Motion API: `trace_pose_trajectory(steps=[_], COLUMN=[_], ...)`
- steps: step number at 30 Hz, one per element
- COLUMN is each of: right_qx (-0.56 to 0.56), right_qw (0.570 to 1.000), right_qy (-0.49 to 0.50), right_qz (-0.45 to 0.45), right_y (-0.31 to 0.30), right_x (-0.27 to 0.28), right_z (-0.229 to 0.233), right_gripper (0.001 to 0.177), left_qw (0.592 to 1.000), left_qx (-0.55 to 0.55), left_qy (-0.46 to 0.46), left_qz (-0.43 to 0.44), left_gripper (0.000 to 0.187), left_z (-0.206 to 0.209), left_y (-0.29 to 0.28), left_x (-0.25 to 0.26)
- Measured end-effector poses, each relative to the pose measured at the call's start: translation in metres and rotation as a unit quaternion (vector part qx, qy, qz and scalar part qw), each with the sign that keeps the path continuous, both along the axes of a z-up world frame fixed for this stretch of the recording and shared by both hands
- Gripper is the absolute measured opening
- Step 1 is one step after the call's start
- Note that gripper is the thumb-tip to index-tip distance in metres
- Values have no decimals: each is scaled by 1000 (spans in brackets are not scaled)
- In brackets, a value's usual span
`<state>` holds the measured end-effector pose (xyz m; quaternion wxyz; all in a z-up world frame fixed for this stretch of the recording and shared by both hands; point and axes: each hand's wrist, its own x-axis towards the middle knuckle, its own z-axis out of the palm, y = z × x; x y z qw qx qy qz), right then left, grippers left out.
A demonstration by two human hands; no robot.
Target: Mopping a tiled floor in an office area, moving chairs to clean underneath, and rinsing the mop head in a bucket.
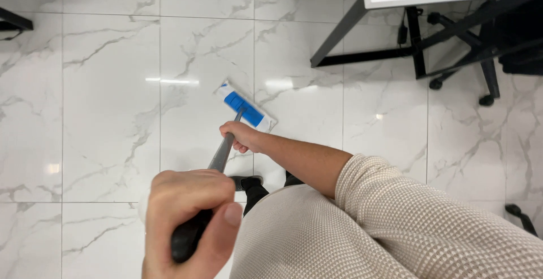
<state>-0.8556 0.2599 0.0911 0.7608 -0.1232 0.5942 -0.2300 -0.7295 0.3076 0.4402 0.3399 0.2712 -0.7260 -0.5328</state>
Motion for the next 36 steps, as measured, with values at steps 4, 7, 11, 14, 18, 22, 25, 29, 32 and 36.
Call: trace_pose_trajectory(steps=[4,7,11,14,18,22,25,29,32,36], right_qx=[6,-23,-160,-227,-346,-410,-414,-374,-373,-398], right_qw=[996,991,973,946,799,685,690,767,786,799], right_qy=[27,80,132,186,322,406,370,276,263,226], right_qz=[81,102,104,139,371,446,464,441,418,391], right_y=[-18,-29,-37,-45,-51,-59,-73,-93,-118,-171], right_x=[62,99,125,145,148,155,167,215,281,373], right_z=[-29,-26,-97,-114,-125,-114,-143,-158,-132,-89], right_gripper=[21,22,23,30,45,41,41,48,47,54], left_qw=[998,983,952,928,899,863,818,739,768,740], left_qx=[-39,-58,-81,-3,-30,-114,-154,-246,-225,-158], left_qy=[-7,63,109,128,184,279,319,305,208,126], left_qz=[54,163,274,349,397,405,453,548,563,642], left_gripper=[47,51,49,55,56,56,54,41,52,66], left_z=[-24,-53,-141,-196,-136,-30,43,72,57,-20], left_y=[-9,-21,-48,-57,-56,-42,-16,-12,-9,-19], left_x=[45,88,145,168,195,228,263,338,384,403])
